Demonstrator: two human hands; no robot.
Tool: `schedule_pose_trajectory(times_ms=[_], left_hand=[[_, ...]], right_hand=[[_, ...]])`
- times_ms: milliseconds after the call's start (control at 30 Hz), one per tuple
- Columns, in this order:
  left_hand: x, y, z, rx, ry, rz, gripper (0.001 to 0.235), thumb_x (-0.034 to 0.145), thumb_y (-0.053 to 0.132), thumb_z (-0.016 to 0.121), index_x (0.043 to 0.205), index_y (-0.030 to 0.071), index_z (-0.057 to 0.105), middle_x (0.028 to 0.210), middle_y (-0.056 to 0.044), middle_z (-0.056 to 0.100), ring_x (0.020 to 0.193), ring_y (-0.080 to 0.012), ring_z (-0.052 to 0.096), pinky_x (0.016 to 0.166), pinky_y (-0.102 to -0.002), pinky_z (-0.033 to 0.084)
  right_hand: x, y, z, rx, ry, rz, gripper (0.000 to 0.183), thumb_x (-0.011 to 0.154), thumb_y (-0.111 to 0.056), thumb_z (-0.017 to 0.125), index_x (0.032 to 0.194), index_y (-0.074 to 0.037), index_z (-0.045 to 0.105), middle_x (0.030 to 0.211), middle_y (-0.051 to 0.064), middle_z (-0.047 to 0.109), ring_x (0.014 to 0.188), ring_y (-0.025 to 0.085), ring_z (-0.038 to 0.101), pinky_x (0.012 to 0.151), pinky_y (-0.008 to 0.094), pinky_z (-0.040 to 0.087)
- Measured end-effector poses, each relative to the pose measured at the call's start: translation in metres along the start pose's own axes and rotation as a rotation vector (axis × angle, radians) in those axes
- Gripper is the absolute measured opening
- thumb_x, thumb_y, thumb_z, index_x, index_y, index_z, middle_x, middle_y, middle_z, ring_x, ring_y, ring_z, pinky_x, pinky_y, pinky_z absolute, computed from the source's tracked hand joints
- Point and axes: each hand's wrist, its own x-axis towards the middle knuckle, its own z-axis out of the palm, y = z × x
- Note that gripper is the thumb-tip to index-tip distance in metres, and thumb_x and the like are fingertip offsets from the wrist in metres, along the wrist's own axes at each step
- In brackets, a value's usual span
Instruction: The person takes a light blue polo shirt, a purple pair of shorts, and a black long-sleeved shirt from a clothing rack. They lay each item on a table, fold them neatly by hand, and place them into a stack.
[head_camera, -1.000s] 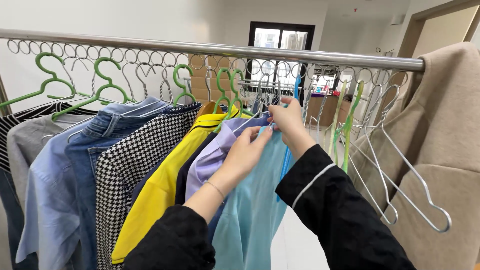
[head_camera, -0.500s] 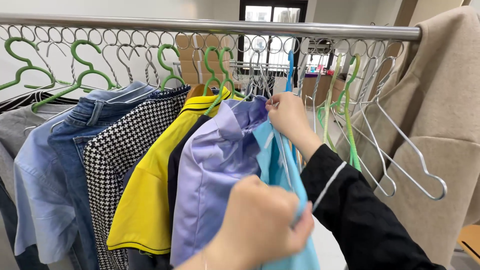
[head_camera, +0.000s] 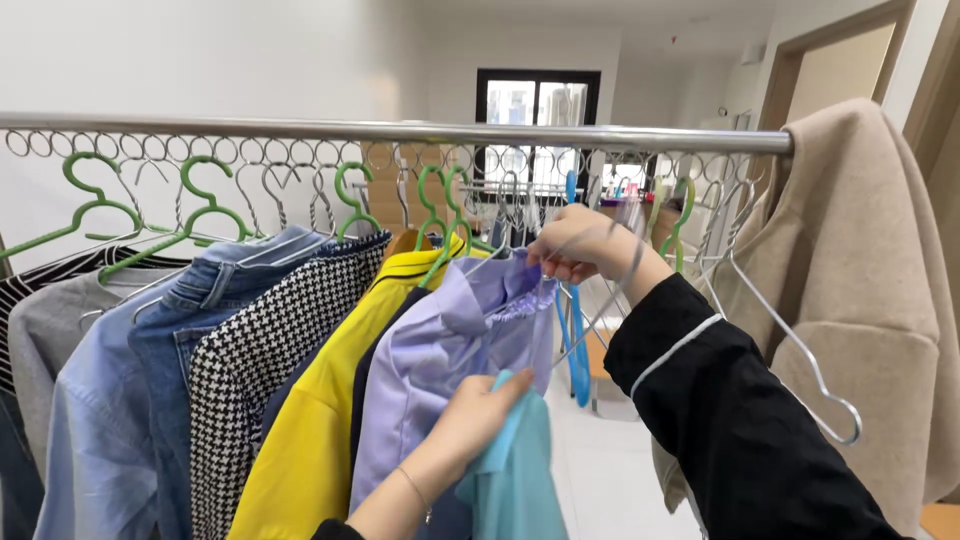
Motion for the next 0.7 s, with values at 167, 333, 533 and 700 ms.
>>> schedule_pose_trajectory(times_ms=[167,333,533,700], left_hand=[[-0.005,0.01,-0.012,-0.359,-0.175,-0.407,0.039,0.095,0.037,0.074,0.105,0.0,0.076,0.086,-0.015,0.079,0.068,-0.0251,0.074,0.062,-0.037,0.062],[-0.031,0.022,-0.02,-0.079,-0.091,-0.41,0.041,0.086,0.04,0.074,0.114,0.011,0.067,0.096,-0.005,0.076,0.081,-0.0171,0.072,0.072,-0.028,0.058],[-0.032,0.011,-0.025,-0.118,0.036,-0.455,0.039,0.086,0.038,0.073,0.116,0.014,0.078,0.103,-0.003,0.08,0.092,-0.0173,0.073,0.086,-0.027,0.056],[-0.029,0.015,-0.015,0.042,0.03,-0.453,0.05,0.087,0.047,0.068,0.129,0.021,0.071,0.114,-0.002,0.078,0.101,-0.016,0.074,0.088,-0.029,0.058]], right_hand=[[-0.006,-0.006,-0.004,0.027,0.166,-0.156,0.026,0.101,-0.013,0.059,0.084,0.002,0.071,0.061,0.014,0.067,0.045,0.019,0.052,0.047,0.03,0.046],[-0.003,-0.011,0.013,0.124,0.167,-0.212,0.028,0.109,-0.012,0.056,0.087,0.001,0.068,0.057,0.009,0.059,0.042,0.015,0.044,0.04,0.026,0.035],[-0.031,-0.022,0.048,-0.152,0.372,-0.443,0.039,0.098,-0.032,0.057,0.065,-0.013,0.054,0.066,0.005,0.062,0.068,0.023,0.056,0.065,0.041,0.04],[0.003,-0.02,0.052,-0.282,0.395,-0.531,0.031,0.104,-0.02,0.046,0.078,-0.006,0.056,0.08,0.013,0.067,0.073,0.03,0.058,0.068,0.046,0.044]])
